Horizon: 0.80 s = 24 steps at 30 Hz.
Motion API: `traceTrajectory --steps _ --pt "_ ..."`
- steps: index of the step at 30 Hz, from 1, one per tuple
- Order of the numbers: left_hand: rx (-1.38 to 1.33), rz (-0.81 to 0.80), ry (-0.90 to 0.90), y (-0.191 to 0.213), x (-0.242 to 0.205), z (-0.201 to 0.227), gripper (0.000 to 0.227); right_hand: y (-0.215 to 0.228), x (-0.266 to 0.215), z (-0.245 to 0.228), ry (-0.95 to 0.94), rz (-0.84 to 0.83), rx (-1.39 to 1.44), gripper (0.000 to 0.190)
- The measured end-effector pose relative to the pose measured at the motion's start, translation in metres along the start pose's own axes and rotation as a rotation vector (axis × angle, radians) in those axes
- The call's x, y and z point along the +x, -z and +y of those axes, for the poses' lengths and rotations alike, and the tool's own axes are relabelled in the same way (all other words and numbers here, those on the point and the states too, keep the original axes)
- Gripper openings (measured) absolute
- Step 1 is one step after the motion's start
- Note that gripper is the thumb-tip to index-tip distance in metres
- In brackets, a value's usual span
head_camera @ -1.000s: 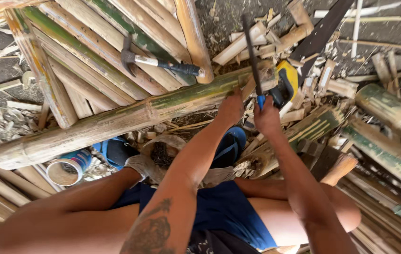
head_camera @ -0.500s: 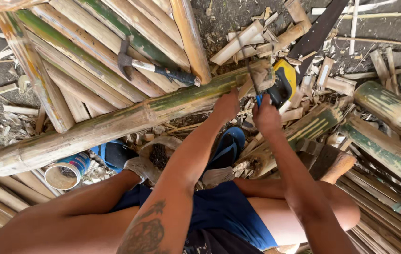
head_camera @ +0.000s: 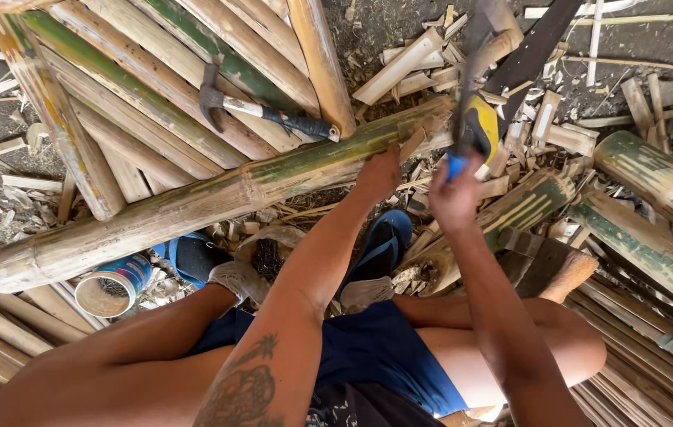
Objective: The person assembles a bamboo structure by hammering nails into bamboo slats and using a hand saw to cut bamboo pieces. The person works on a partially built frame, securing slats and cutting additional pieces to fit.
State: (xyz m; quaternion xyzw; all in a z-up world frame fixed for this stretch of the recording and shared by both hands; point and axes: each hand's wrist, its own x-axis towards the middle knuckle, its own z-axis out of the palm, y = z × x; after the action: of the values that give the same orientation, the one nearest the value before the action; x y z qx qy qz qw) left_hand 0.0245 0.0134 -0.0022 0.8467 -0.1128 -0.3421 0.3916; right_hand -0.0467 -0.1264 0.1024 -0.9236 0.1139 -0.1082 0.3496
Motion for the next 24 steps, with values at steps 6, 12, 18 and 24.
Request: traceTrajectory --steps 6,12,18,24 --pt "0.205 -0.001 -0.166 0.046 -0.026 0.002 0.051 -0.029 0.024 0.040 -0.094 -0.331 -0.394 0.046" --pt "0.566 0.005 -0.071 0.232 -0.148 -0.094 0.069 -0.051 0.040 -0.026 0.009 -0.315 -0.588 0.070" --pt "0.887 0.226 -0.089 0.348 -0.287 -0.241 0.055 -0.154 -0.010 -0.124 0.659 -0.261 -0.199 0.038" --pt "0.884 0.241 -0.141 0.325 -0.289 -0.322 0.050 -0.290 -0.082 -0.222 0.443 -0.697 0.021 0.037"
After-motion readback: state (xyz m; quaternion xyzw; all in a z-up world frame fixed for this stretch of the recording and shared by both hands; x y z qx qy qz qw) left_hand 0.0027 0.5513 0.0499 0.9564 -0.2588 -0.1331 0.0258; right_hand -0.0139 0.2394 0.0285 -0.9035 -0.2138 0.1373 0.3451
